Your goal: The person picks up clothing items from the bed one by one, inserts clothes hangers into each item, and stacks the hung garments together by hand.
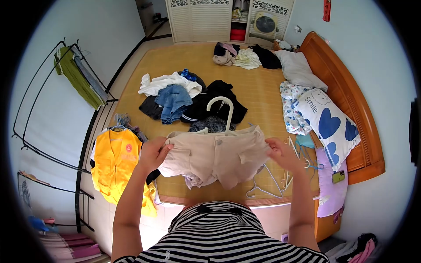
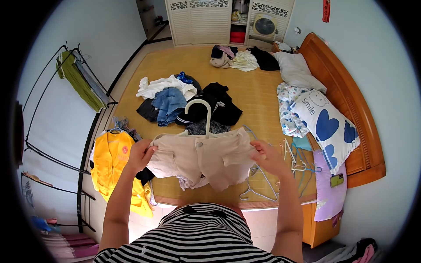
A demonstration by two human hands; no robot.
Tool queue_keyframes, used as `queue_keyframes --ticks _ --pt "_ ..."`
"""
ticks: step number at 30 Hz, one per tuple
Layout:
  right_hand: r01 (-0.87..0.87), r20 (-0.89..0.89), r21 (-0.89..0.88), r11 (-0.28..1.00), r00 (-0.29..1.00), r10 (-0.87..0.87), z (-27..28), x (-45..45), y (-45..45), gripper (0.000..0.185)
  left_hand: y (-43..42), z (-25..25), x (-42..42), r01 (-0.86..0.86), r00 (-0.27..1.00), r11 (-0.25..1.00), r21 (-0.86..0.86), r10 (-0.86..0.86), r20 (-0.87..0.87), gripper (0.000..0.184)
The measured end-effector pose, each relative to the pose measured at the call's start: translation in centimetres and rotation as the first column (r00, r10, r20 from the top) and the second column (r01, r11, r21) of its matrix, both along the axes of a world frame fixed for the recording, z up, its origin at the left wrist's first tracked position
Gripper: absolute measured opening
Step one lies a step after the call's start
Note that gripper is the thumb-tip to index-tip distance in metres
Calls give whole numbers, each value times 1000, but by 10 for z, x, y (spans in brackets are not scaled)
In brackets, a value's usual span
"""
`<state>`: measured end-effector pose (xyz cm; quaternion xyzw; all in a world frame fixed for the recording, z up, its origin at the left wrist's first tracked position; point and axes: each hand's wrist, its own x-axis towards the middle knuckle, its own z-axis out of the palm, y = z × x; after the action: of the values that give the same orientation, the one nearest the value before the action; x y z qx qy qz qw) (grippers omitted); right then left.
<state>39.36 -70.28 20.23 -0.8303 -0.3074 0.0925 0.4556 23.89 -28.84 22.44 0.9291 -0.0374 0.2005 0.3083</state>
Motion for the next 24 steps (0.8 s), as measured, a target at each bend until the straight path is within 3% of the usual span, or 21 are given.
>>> queue_keyframes --ticks 4,8,10,12,14,15,16,18,20,22,24 --pt "5 121 -140 990 993 12 5 -17 25 44 4 -4 -2 -2 1000 997 -80 3 15 20" --pt "-9 41 -17 1000 999 9 5 -17 37 35 9 -8 -5 -28 999 977 -210 21 -36 22" --pt "-19 30 26 999 999 18 3 -14 40 30 10 -17 -5 -1 999 948 -320 18 50 23" --pt "13 111 38 999 994 -18 -2 -10 41 25 15 -30 -6 -22 998 935 -353 40 44 25" --pt "-38 62 5 999 997 37 -8 -4 40 23 24 -44 -9 -37 998 843 -537 0 -68 27" --pt "-70 14 -27 997 997 70 -12 0 40 22 27 -39 -15 -169 946 715 -679 -74 -315 29" --pt "-101 12 -22 995 995 101 -16 3 42 22 29 -33 -18 -193 948 713 -675 -44 -317 29" --pt "-205 -57 0 979 977 205 -23 10 48 20 32 -26 -22 -326 787 821 -469 -39 -615 22" --pt "-235 -97 36 971 967 238 -31 14 55 19 28 -36 -29 -349 837 794 -498 24 -547 25" --pt "-253 -136 68 965 956 261 -35 12 65 18 24 -32 -40 -229 962 876 -424 136 -238 25" --pt "-215 -210 142 966 947 242 -34 5 77 17 29 -32 -59 -244 957 874 -421 146 -251 33"
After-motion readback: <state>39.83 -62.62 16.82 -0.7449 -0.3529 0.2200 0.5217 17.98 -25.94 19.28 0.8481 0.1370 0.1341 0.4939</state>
